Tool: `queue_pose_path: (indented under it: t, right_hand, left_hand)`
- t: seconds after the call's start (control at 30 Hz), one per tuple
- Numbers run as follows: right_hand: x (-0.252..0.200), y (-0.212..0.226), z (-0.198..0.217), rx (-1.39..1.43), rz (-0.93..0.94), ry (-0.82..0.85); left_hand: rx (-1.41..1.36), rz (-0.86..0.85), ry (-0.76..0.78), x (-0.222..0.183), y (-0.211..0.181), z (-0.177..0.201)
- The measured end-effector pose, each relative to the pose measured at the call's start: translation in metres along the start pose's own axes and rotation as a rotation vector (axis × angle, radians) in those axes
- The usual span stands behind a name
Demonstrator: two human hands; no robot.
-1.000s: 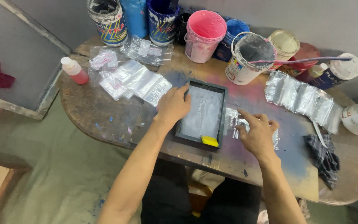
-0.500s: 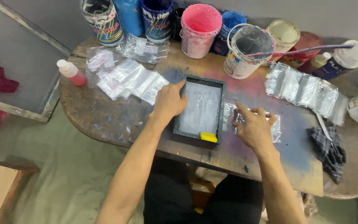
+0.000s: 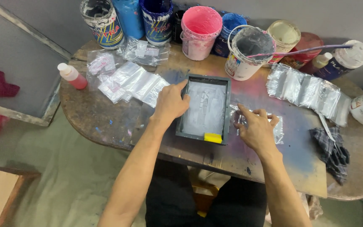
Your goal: Cleaning a screen printing frame with a sponge and brush and organizing small plastic bags on a workbench.
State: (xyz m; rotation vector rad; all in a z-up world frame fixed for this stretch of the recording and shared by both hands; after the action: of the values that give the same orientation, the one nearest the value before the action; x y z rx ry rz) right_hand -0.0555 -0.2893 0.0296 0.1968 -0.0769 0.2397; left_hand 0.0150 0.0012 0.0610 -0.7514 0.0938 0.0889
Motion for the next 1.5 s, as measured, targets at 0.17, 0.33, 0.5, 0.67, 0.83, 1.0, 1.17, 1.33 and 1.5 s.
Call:
queue_pose_path:
  t: [0.17, 0.33, 0.5, 0.67, 0.83, 1.0, 1.17, 1.33, 1.5]
  right_hand:
    - [0.001, 0.002, 0.004, 0.014, -0.011, 0.023]
    - [0.001, 0.001, 0.003, 0.011, -0.009, 0.024]
    - [0.001, 0.004, 0.005, 0.000, -0.003, 0.017]
    - [0.002, 0.003, 0.005, -0.009, 0.000, 0.020]
    - [0.002, 0.002, 0.003, 0.003, 0.009, 0.010]
    - [0.001, 0.000, 0.001, 0.014, 0.009, 0.003]
    - [0.001, 0.000, 0.001, 0.022, 0.006, -0.004]
    - [0.000, 0.003, 0.003, 0.033, 0.003, 0.003]
    - [0.001, 0.005, 0.004, 0.028, -0.015, -0.005]
  left_hand:
    - [-0.007, -0.001, -0.010, 0.006, 0.001, -0.001]
    - [0.005, -0.004, -0.010, 0.006, -0.001, 0.000]
    - [-0.015, -0.009, -0.015, -0.002, -0.010, 0.008]
    - [-0.028, -0.026, -0.035, 0.003, -0.006, 0.004]
    - [-0.035, -0.028, -0.033, 0.002, -0.006, 0.007]
    - [-0.036, -0.025, -0.034, 0.003, -0.002, 0.005]
    - [-0.042, -0.024, -0.048, 0.005, 0.001, 0.008]
    - [-0.034, -0.028, -0.049, -0.002, 0.000, 0.015]
    - [-0.023, -0.009, -0.046, -0.006, 0.002, 0.019]
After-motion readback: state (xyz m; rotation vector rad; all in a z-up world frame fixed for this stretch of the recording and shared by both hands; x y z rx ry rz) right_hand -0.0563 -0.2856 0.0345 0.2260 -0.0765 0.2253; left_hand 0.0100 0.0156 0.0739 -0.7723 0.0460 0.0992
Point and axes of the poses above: each hand's wrist, its own x-axis towards the middle knuckle, its own z-axis out of the back of the hand, y = z × x, the point moved 1 cm from there along x, towards the middle knuckle, and after that the axes turned 9 degrees about z, right-handed, at the moved point
